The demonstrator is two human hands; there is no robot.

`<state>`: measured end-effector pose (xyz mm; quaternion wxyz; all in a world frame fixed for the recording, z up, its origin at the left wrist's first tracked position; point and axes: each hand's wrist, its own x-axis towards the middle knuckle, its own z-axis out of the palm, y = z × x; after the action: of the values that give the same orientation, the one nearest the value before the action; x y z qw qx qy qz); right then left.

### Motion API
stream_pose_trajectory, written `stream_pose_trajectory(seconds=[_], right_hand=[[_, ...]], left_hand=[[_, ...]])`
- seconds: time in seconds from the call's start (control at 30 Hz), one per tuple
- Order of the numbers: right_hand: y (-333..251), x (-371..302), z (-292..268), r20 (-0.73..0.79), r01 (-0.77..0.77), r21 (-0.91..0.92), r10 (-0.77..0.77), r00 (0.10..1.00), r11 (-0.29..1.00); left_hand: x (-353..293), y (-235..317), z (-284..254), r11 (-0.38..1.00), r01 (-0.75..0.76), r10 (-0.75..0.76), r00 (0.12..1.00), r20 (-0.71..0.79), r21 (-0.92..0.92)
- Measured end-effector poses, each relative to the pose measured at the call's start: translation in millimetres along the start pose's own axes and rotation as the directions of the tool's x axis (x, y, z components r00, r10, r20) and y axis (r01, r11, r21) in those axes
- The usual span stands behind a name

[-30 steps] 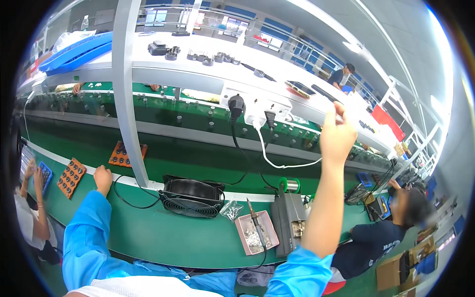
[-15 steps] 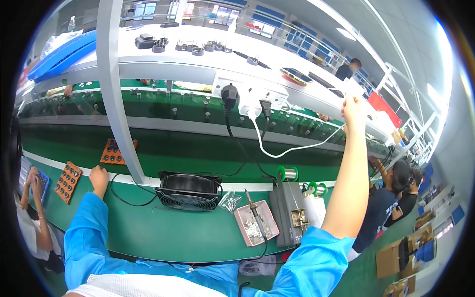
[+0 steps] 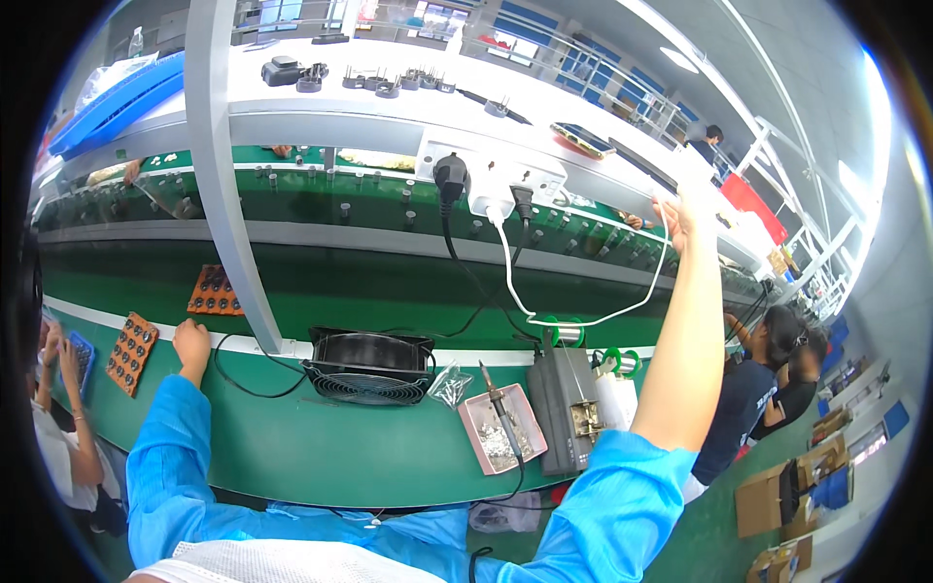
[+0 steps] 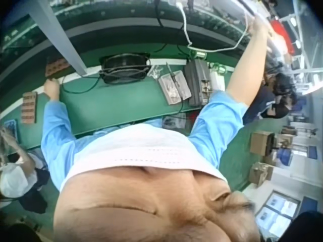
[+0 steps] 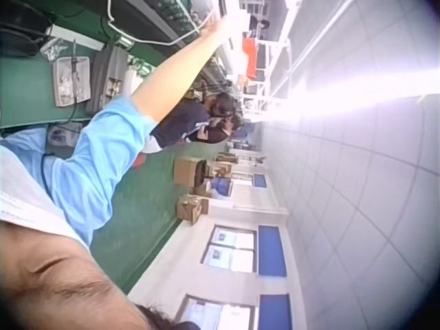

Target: Assembling electronic components on a circuit board and performing soldering tasks at a manufacturing station.

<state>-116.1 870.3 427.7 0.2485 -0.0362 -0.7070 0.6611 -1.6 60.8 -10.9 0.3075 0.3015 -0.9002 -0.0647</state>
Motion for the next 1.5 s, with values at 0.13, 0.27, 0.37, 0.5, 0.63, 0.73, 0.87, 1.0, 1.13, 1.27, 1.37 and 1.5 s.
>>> stream_pose_trajectory(seconds=[0.13, 0.27, 0.37, 0.5, 0.63, 0.73, 0.87, 1.0, 1.13, 1.27, 1.37, 1.5], right_hand=[[8, 30, -7, -0.120, -0.081, 0.201, 0.107, 0.987, 0.976], [4, 49, -19, -0.095, -0.127, 0.294, 0.162, 0.982, 0.947], [4, 45, -1, -0.355, -0.118, -0.266, 0.017, 0.935, 0.957], [-17, 13, 52, -0.266, -0.123, -0.647, -0.072, 0.961, 0.752], [-11, 59, 22, -0.053, -0.014, -0.992, -0.315, 0.947, 0.126], [-16, 67, 12, -0.055, -0.036, -0.994, -0.179, 0.982, 0.107], [-15, 23, 51, -0.297, -0.123, -0.739, -0.157, 0.942, 0.663], [-12, 53, 4, 0.063, 0.121, -0.982, -0.350, 0.935, 0.145], [-1, 79, -27, 0.107, 0.104, -0.994, -0.388, 0.915, -0.027], [1, 53, 8, -0.043, 0.021, -0.985, -0.365, 0.930, 0.170], [-12, 44, -8, -0.027, 0.039, -0.981, -0.329, 0.944, 0.192], [-33, 4, 44, -0.170, -0.093, -0.915, -0.167, 0.971, 0.392]], left_hand=[[0, -4, 0, 1.000, 0.023, -0.024, 0.999, 0.040, 0.016], [1, 3, 3, 1.000, 0.028, -0.028, 0.999, 0.033, -0.008], [1, 1, 4, 1.000, 0.027, -0.027, 0.999, 0.021, 0.003], [-3, -9, -6, 0.999, 0.050, -0.050, 0.999, 0.018, 0.015], [2, 6, 3, 1.000, 0.023, -0.022, 1.000, 0.022, -0.001], [3, 7, 5, 1.000, 0.022, -0.022, 0.999, 0.025, -0.003], [-4, -14, -5, 0.999, 0.041, -0.041, 0.999, 0.003, 0.035], [-1, 0, -7, 0.998, 0.056, -0.056, 0.997, 0.044, 0.009], [1, 8, -2, 0.999, 0.043, -0.043, 0.998, 0.050, -0.005], [-2, -6, -9, 0.999, 0.048, -0.049, 0.999, 0.023, 0.024], [0, 8, -2, 1.000, 0.031, -0.031, 0.999, 0.038, -0.005], [-3, 2, -9, 0.998, 0.058, -0.059, 0.996, 0.062, 0.012]])
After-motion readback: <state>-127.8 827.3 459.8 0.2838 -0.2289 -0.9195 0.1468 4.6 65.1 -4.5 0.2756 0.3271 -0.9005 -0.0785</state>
